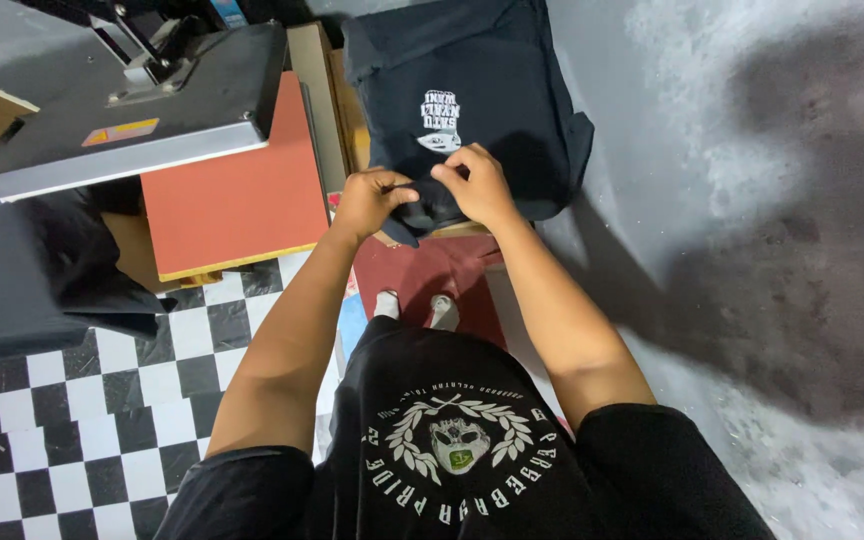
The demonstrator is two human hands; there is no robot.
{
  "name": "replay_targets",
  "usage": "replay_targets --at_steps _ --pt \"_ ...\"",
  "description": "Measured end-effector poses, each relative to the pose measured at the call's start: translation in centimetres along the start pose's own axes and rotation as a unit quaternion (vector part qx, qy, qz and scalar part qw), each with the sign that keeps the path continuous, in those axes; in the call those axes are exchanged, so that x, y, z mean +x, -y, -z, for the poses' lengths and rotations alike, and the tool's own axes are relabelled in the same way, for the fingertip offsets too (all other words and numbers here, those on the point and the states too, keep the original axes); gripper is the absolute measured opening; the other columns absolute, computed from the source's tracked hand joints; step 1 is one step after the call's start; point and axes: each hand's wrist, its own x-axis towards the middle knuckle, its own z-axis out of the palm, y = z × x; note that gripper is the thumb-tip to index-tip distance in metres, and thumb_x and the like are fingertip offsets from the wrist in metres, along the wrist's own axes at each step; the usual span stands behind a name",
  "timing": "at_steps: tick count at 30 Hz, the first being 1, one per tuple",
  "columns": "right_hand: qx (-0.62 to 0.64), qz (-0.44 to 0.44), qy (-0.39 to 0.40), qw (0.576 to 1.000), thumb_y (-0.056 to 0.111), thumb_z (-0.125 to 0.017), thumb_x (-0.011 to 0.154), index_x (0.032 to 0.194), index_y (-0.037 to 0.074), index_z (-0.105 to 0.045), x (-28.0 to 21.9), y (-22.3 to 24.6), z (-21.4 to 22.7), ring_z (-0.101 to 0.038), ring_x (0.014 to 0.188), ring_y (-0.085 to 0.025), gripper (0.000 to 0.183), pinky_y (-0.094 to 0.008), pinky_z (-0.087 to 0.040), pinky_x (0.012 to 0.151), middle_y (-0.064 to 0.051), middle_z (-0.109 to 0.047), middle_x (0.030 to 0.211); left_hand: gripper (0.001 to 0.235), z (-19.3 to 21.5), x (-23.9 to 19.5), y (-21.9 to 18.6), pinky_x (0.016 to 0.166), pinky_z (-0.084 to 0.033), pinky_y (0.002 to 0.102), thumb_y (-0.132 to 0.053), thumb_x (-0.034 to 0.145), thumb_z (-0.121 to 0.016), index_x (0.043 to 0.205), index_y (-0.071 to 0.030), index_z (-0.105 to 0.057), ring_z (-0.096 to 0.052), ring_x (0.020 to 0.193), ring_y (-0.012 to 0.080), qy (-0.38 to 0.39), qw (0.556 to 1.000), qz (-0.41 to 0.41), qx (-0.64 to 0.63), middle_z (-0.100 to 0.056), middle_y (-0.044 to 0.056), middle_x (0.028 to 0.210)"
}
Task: Operating a heat press machine to apply designs onto black t-shirts and inspecting the results.
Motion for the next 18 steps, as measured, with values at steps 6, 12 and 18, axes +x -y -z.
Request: replay_targets --at_steps 6,12,18 --pt "0.026 0.121 0.080 0.989 0.019 -0.087 0.078 0.114 0.003 -0.069 -1.1 3.2 0.4 -0.067 0.105 -0.035 0.043 -0.040 -0.053 0.090 -0.016 -0.070 0.109 0.024 -0.1 0.5 0.1 0.073 -0.052 0.037 -0.028 0.096 -0.071 0.101 -0.004 -0.075 -0.066 0.080 0.0257 0.019 0.998 -0.026 -0.053 -0.070 0.013 0.087" --pt "-0.140 0.041 -0.059 0.988 0.001 -0.075 0.078 0.106 0.003 -0.067 -1.8 -0.5 -1.7 -0.064 0.108 -0.042 0.030 -0.047 -0.050 0.092 -0.018 -0.069 0.106 0.032 -1.3 1.3 -1.2 0.078 -0.048 0.042 -0.028 0.110 -0.055 0.092 -0.001 -0.059 -0.061 0.085 0.0355 -0.085 0.993 -0.079 -0.011 -0.062 0.019 0.089" --pt "-0.093 0.017 -0.154 0.984 -0.015 -0.060 0.067 0.104 0.005 -0.067 -1.4 -2.5 0.3 -0.064 0.104 -0.040 0.043 -0.046 -0.052 0.089 -0.016 -0.070 0.103 0.045 1.8 -0.2 -6.9 0.072 -0.049 0.044 -0.031 0.080 -0.085 0.098 0.000 -0.058 -0.060 0.083 0.0409 0.021 0.998 0.055 -0.028 -0.063 0.022 0.084"
